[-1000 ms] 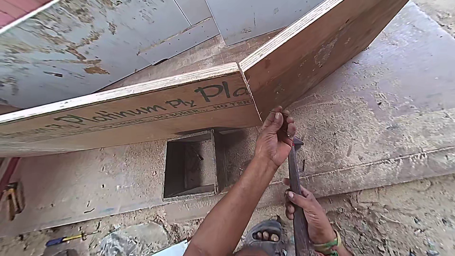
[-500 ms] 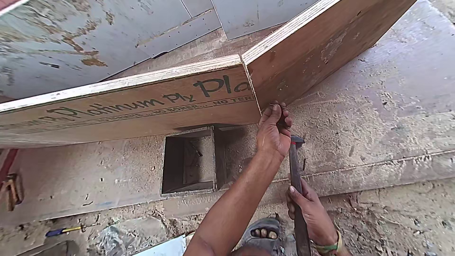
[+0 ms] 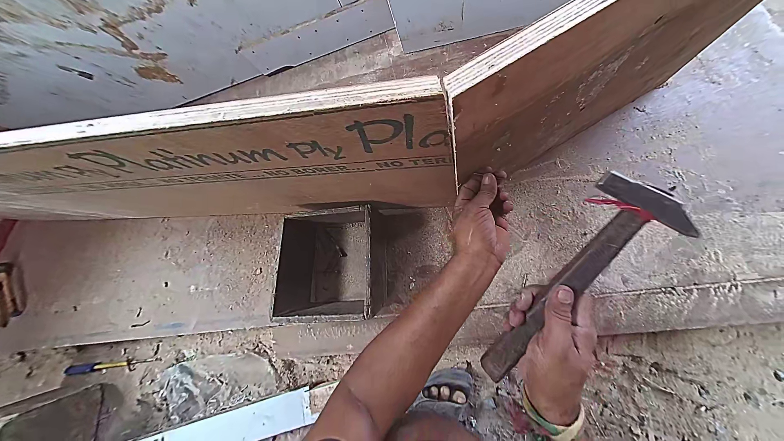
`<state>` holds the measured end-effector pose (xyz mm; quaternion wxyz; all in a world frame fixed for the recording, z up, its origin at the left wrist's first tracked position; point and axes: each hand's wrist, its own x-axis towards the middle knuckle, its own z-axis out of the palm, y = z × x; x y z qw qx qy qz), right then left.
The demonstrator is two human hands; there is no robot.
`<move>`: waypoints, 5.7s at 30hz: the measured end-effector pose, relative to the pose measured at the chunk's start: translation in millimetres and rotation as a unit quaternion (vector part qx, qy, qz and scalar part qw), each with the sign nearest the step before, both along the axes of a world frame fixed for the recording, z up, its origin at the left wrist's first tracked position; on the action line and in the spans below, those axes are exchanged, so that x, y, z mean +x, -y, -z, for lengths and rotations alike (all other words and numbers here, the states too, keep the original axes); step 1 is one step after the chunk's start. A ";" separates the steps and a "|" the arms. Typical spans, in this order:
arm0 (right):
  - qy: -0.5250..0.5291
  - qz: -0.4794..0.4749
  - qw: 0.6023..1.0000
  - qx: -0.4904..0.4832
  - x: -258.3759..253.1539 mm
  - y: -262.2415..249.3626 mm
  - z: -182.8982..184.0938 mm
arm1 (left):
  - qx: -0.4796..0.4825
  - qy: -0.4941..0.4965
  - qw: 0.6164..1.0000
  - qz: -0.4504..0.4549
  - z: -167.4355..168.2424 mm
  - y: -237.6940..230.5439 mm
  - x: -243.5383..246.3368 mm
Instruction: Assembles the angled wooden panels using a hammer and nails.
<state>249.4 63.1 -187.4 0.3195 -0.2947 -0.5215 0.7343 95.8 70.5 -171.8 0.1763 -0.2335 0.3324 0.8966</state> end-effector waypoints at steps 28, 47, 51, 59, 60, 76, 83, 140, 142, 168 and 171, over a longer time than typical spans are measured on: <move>0.000 0.002 0.998 0.066 -8.8 -7.9 1.8 | 0.029 0.036 0.999 0.001 -4.0 -2.0 -1.7; 0.098 -0.140 0.981 0.088 -1.6 -47.8 -8.9 | 0.085 0.069 0.994 0.014 -8.2 2.0 -4.9; -0.013 0.049 0.996 0.072 -13.0 -50.8 -26.3 | 0.079 0.070 0.994 0.005 -8.7 -1.0 -4.1; 0.103 -0.158 0.979 0.082 -2.7 -51.9 -9.3 | 0.067 0.073 0.995 0.001 -7.5 -1.7 -4.0; 0.085 -0.122 0.985 0.083 -6.3 -48.8 -12.3 | 0.064 0.074 0.995 -0.005 -8.4 -2.3 -4.2; 0.178 -0.081 0.980 0.022 28.8 -45.3 1.5 | 0.110 0.059 0.992 0.021 -4.3 -2.3 -3.0; 0.218 -0.145 0.964 0.052 40.8 -31.4 9.5 | 0.118 0.055 0.989 0.064 3.2 23.8 3.5; 0.092 -0.124 0.977 0.149 -9.7 -68.3 -52.4 | -0.035 0.059 0.997 -0.028 -7.4 -11.7 -8.4; 0.133 -0.279 0.946 0.094 -5.1 -69.3 -44.3 | -0.034 0.058 0.997 -0.029 -6.2 -12.4 -6.9; 0.121 -0.201 0.962 0.135 -2.0 -85.5 -54.2 | -0.048 0.059 0.997 -0.019 -7.1 -10.7 -7.4; 0.090 -0.099 0.978 0.161 -13.0 -70.2 -53.5 | -0.047 0.062 0.997 -0.022 -11.2 -10.3 -8.4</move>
